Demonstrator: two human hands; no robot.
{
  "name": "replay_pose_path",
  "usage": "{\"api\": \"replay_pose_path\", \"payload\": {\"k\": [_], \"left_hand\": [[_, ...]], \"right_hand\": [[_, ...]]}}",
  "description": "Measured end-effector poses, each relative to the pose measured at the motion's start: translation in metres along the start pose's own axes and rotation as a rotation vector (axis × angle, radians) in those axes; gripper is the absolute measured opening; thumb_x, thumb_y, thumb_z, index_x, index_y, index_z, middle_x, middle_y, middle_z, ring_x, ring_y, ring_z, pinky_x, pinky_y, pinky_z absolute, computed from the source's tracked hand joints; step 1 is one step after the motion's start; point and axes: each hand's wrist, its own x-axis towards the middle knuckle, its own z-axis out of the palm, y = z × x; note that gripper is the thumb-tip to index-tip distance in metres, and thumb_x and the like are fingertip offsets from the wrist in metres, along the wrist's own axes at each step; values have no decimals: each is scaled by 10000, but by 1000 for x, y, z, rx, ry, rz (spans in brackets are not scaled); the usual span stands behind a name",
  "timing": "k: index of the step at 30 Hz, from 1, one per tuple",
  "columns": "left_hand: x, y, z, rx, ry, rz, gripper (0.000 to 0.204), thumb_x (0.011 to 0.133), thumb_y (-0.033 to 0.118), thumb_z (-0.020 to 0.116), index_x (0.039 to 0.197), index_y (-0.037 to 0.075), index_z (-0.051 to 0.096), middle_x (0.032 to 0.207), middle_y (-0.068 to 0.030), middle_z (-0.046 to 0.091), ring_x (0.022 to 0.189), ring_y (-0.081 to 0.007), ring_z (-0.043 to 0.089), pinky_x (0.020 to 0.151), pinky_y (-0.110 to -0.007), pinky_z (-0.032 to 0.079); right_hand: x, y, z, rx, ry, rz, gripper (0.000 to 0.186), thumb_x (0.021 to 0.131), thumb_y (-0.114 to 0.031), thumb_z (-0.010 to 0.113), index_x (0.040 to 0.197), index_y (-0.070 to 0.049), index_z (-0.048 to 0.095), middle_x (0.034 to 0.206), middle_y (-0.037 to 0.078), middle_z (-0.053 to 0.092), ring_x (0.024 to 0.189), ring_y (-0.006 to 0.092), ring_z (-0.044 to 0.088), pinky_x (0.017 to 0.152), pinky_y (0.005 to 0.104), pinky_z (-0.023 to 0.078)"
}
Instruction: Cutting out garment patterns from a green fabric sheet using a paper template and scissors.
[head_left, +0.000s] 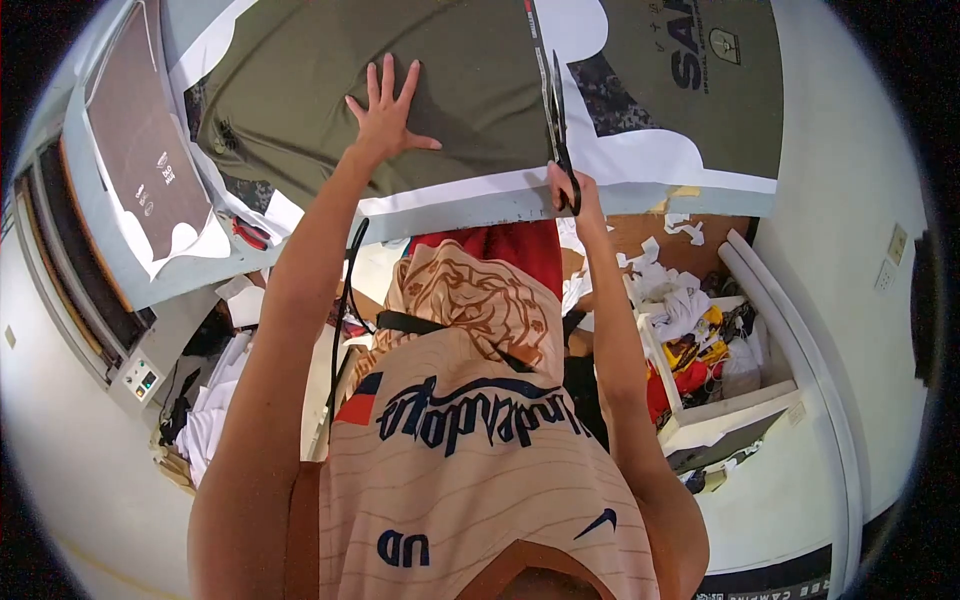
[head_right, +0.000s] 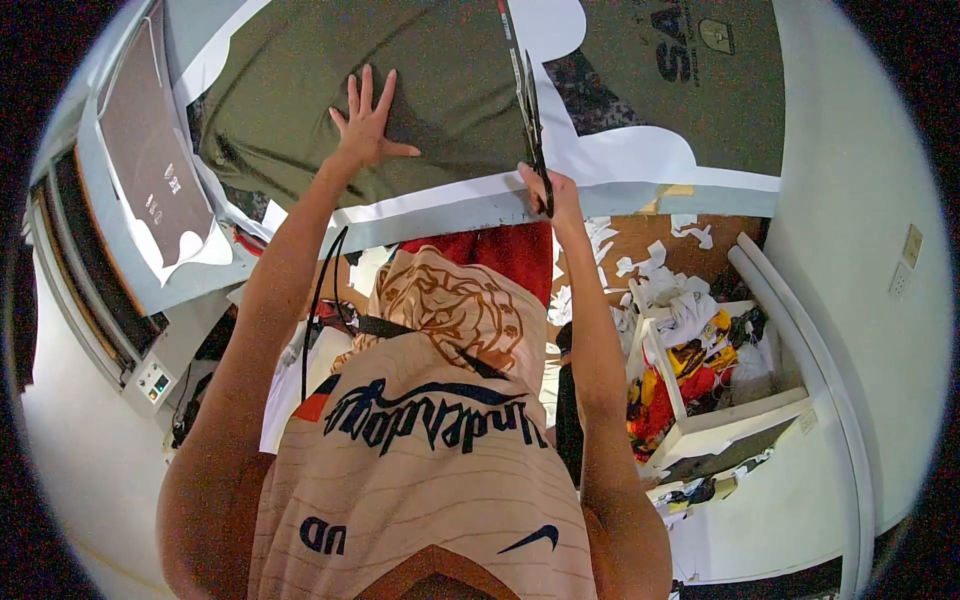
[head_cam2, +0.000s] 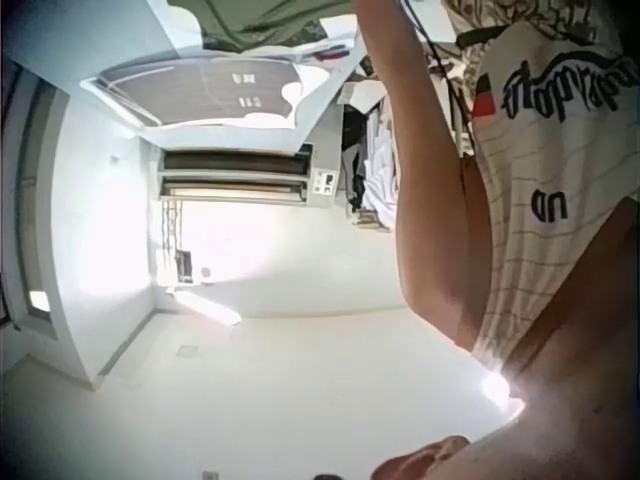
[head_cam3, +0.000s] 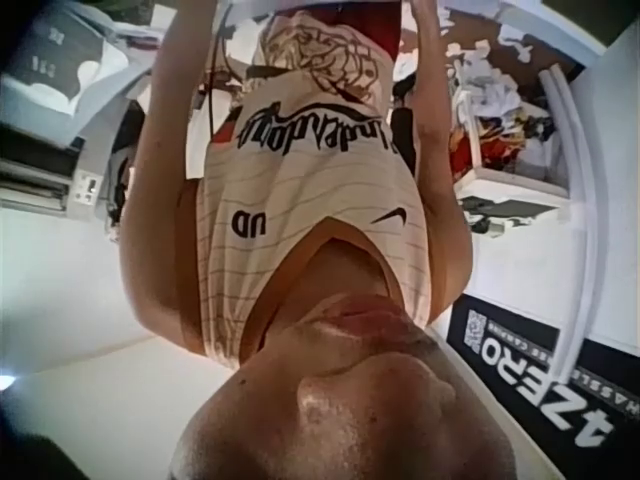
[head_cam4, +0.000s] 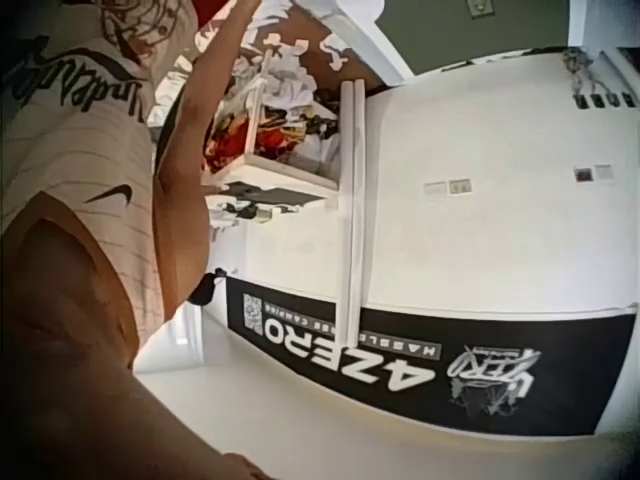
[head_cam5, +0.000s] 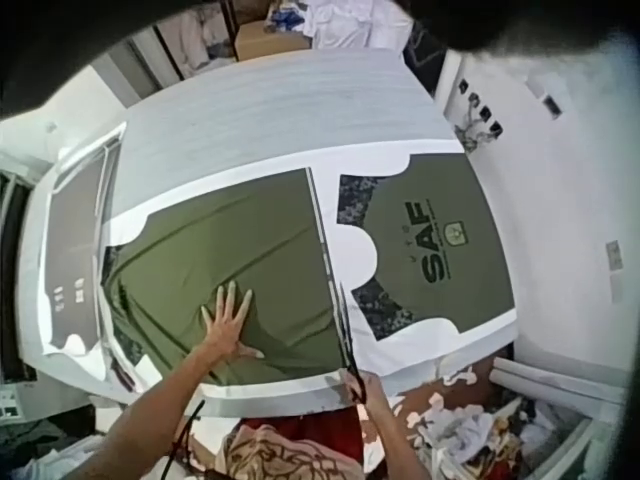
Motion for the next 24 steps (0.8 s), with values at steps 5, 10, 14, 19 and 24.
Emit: {"api": "replay_pose_path", "payload": {"k": [5, 10, 14, 19, 24], "left_hand": [[1, 1, 1, -52, -3, -14, 1525, 475, 752, 896, 1692, 358, 65, 1760, -140, -89, 1590, -494, -31, 1027, -917, 161], [-4, 3, 3, -48, -26, -30, 1532, 463, 743, 900, 1695, 340, 82, 1760, -150, -69, 1586, -506, -14, 1014, -922, 169], [1, 7, 1, -59, -7, -19, 1538, 457, 726, 909, 1696, 322, 92, 1758, -160, -50, 1582, -513, 5, 1009, -922, 184], [-4, 9, -1, -72, -11, -34, 1537, 461, 696, 921, 1697, 304, 96, 1756, -168, -36, 1580, -518, 15, 1003, -924, 189], [3, 10, -5, -36, -32, -48, 1523, 452, 664, 929, 1695, 296, 130, 1754, -173, -24, 1585, -494, 43, 1018, -900, 234]], "right_hand": [[24, -27, 5, 61, -60, -31, 479, 926, -413, 797, 642, -117, 549, 576, -34, 506, 506, 98, 462, 536, 262, 339], [24, -20, 13, -36, 47, 19, 571, 857, -503, 848, 585, -144, 498, 545, -25, 496, 485, 93, 465, 532, 276, 368], [45, -37, 9, 63, -11, 33, 472, 917, -448, 798, 675, -109, 578, 577, -22, 533, 504, 94, 493, 519, 264, 347], [56, -54, 21, 19, 37, 57, 461, 878, -457, 840, 693, -119, 588, 600, -29, 523, 515, 89, 499, 525, 268, 372], [60, -62, 20, 51, 40, -6, 542, 867, -510, 837, 636, -109, 556, 582, -13, 501, 510, 118, 489, 540, 304, 397]]}}
